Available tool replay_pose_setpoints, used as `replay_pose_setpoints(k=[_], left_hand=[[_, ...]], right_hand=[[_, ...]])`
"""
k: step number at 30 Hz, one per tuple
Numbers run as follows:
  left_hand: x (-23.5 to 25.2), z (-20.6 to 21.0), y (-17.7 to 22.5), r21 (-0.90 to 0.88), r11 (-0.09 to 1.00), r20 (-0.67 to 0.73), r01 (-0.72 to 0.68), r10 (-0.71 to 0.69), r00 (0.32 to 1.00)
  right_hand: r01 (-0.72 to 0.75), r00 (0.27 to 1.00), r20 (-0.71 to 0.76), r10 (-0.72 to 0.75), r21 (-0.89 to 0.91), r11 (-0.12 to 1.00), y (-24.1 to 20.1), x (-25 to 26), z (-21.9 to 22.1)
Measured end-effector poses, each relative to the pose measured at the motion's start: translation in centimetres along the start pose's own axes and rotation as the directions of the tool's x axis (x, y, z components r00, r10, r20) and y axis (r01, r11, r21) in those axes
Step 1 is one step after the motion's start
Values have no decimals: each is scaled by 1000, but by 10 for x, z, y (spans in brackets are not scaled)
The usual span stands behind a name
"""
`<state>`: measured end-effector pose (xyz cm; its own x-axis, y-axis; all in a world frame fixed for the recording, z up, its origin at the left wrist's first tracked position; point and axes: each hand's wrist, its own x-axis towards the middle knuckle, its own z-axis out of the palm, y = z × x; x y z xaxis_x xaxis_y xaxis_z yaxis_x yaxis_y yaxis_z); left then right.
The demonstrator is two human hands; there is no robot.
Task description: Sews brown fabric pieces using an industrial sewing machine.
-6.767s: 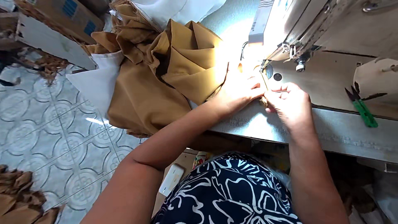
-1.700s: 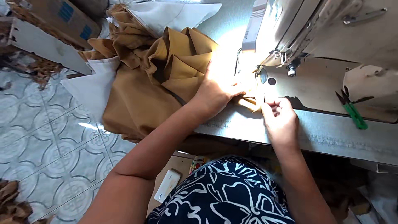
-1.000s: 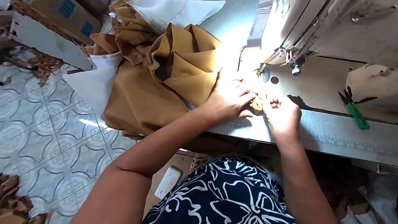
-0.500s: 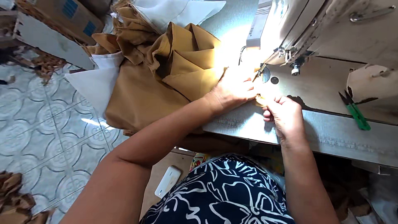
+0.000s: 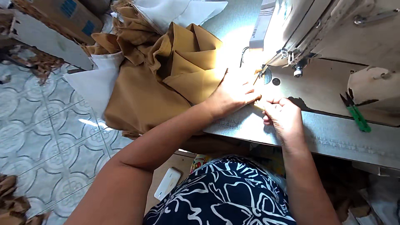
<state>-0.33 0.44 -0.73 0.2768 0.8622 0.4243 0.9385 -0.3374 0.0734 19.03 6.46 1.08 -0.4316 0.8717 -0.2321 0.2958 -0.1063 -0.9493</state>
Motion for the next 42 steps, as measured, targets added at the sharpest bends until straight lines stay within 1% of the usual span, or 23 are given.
replay_pose_setpoints(k=[3, 4, 6, 10, 12, 15, 16, 19, 22, 26, 30, 32, 37, 40, 42], left_hand=[[-9, 5, -5, -14, 1000, -108, -3, 2, 994], [-11, 7, -5, -17, 1000, -124, -7, 5, 992], [-10, 7, -4, 4, 1000, -104, -8, 8, 995], [-5, 5, 1, 27, 999, -13, 25, -25, 1000], [-1, 4, 3, 26, 999, 3, 29, -29, 1000], [-3, 5, 2, 18, 1000, -33, -2, 3, 999], [-4, 6, 2, 16, 1000, -42, -11, 12, 999], [-4, 6, 3, 14, 1000, -33, -12, 12, 999], [-4, 5, 3, 4, 1000, -12, -2, 2, 1000], [-6, 6, 2, 1, 1000, -57, -2, 2, 998], [-8, 6, 2, -10, 1000, -65, 2, -3, 998], [-7, 6, 2, -7, 1000, -52, 5, -5, 999], [-7, 4, -7, -52, 998, -36, -35, 33, 999], [-7, 0, -13, -76, 993, -17, -95, 94, 995], [-7, 0, -14, -67, 990, -2, -124, 124, 992]], right_hand=[[45, 999, -9, -46, -50, 998, 2, -2, 3], [66, 998, -19, -67, -69, 995, 3, -2, 4], [86, 995, -42, -91, -108, 990, 4, -3, 6], [125, 989, -63, -137, -161, 979, 8, -5, 8], [168, 979, -74, -188, -223, 960, 11, -5, 9], [252, 946, -77, -315, -436, 864, 11, -8, 11], [262, 939, -66, -336, -494, 829, 10, -9, 12], [277, 929, -32, -368, -602, 749, 5, -11, 15], [259, 930, -4, -367, -701, 665, -1, -13, 20], [258, 927, 44, -374, -796, 547, -4, -14, 26], [273, 916, 78, -393, -841, 468, -5, -14, 29], [291, 906, 79, -416, -831, 475, -1, -13, 28], [391, 842, 95, -531, -785, 481, 14, -8, 19], [454, 769, 119, -628, -794, 404, 23, -5, 18], [458, 745, 133, -654, -814, 356, 27, -4, 18]])
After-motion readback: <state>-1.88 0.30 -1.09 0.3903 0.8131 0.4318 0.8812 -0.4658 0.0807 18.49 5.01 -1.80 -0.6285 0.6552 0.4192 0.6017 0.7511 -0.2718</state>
